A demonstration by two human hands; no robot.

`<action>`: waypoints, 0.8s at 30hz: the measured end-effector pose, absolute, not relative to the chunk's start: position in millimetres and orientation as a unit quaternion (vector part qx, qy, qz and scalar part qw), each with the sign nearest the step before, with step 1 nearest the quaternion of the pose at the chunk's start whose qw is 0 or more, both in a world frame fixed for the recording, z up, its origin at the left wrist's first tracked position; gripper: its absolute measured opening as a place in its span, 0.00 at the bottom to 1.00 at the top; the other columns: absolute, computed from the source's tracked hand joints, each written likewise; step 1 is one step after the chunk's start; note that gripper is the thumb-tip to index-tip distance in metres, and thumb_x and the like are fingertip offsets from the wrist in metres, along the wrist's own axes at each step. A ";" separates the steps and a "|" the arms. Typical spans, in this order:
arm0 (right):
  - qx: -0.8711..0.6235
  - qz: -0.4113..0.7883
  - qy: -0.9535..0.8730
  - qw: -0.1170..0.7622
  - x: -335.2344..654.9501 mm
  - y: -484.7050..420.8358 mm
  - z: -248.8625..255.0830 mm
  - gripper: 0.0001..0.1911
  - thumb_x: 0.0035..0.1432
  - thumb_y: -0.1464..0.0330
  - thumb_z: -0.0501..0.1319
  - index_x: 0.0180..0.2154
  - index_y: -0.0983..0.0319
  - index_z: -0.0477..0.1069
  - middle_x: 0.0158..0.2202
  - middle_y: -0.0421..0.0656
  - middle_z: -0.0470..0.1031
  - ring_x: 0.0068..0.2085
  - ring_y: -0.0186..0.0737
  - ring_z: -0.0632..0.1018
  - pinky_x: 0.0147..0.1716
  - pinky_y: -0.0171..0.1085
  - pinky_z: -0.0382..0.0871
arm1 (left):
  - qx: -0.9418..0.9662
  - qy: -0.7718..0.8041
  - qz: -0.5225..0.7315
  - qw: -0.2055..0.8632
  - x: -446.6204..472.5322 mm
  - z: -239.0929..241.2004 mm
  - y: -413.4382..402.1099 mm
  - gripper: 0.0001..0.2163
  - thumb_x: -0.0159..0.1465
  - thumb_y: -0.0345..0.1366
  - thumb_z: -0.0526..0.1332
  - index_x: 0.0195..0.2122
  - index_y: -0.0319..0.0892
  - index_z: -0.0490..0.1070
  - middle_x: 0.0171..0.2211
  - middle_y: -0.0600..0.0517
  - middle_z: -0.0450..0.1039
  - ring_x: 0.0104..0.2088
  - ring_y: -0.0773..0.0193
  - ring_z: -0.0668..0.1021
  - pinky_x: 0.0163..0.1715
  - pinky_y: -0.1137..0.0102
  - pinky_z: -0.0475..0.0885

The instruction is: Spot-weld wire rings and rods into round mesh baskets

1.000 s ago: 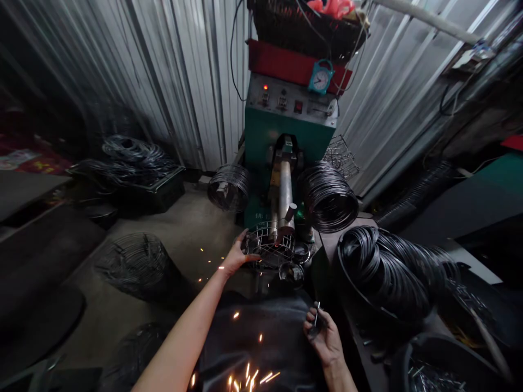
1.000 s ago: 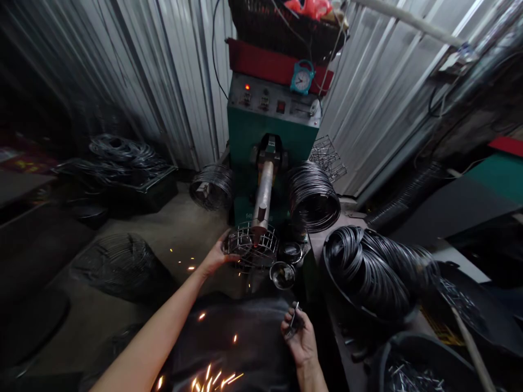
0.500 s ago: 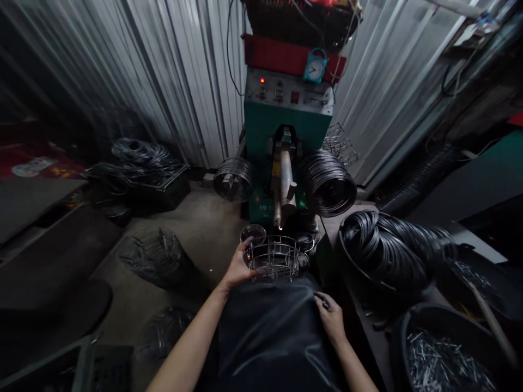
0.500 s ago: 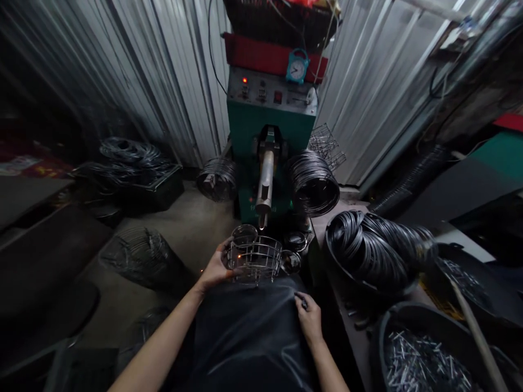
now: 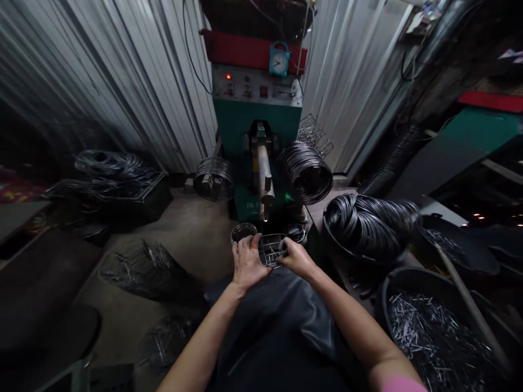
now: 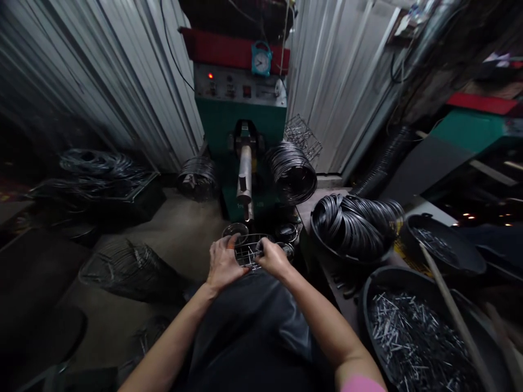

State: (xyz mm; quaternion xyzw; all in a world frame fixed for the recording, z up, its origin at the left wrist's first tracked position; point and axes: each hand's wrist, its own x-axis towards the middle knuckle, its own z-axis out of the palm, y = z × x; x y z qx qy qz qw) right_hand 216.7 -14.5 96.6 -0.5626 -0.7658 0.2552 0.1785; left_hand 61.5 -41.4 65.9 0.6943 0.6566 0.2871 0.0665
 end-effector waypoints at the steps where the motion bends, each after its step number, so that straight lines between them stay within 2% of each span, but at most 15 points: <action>1: -0.575 0.244 -0.757 0.195 213.5 -14.9 91.0 0.09 0.45 0.74 0.61 0.32 0.60 0.67 0.26 0.37 0.72 0.29 0.36 0.73 0.28 0.30 0.61 | 0.697 0.653 0.288 0.068 61.5 64.8 -41.5 0.39 0.41 0.39 0.67 0.55 0.42 0.56 0.50 0.42 0.61 0.53 0.46 0.64 0.54 0.53 0.55; 3: -0.575 0.237 -0.750 0.223 211.1 -17.9 79.3 0.08 0.48 0.74 0.59 0.34 0.59 0.68 0.27 0.38 0.73 0.30 0.36 0.74 0.30 0.30 0.63 | 0.694 0.653 0.291 0.077 59.6 63.0 -40.3 0.38 0.41 0.38 0.66 0.55 0.43 0.55 0.50 0.43 0.61 0.53 0.48 0.64 0.54 0.55 0.57; 6: -0.489 0.292 -0.783 0.250 214.8 -20.5 69.3 0.08 0.52 0.74 0.57 0.34 0.59 0.71 0.31 0.39 0.76 0.34 0.36 0.76 0.35 0.31 0.66 | 0.687 0.659 0.284 0.114 53.8 61.7 -35.5 0.38 0.40 0.36 0.66 0.55 0.42 0.55 0.52 0.43 0.60 0.54 0.49 0.63 0.54 0.57 0.58; 10: -0.376 0.302 -0.848 0.220 222.3 -11.4 73.7 0.11 0.55 0.72 0.57 0.40 0.62 0.73 0.38 0.46 0.76 0.40 0.39 0.76 0.41 0.35 0.68 | 0.682 0.658 0.277 0.159 47.2 62.8 -24.5 0.39 0.39 0.36 0.66 0.55 0.41 0.56 0.52 0.43 0.60 0.54 0.49 0.63 0.54 0.58 0.60; 14: -0.365 0.262 -0.877 0.168 222.6 1.8 78.4 0.17 0.51 0.74 0.62 0.45 0.61 0.72 0.42 0.47 0.75 0.43 0.41 0.76 0.42 0.36 0.69 | 0.679 0.658 0.278 0.172 44.1 65.9 -11.6 0.38 0.39 0.35 0.65 0.55 0.41 0.57 0.51 0.44 0.61 0.53 0.50 0.65 0.54 0.59 0.60; 24: -0.372 0.204 -0.891 0.162 217.0 18.1 67.0 0.14 0.52 0.76 0.60 0.42 0.59 0.74 0.40 0.44 0.77 0.40 0.37 0.78 0.37 0.31 0.69 | 0.686 0.643 0.293 0.174 35.2 62.8 8.4 0.39 0.39 0.36 0.66 0.55 0.43 0.56 0.51 0.45 0.61 0.53 0.50 0.65 0.53 0.58 0.61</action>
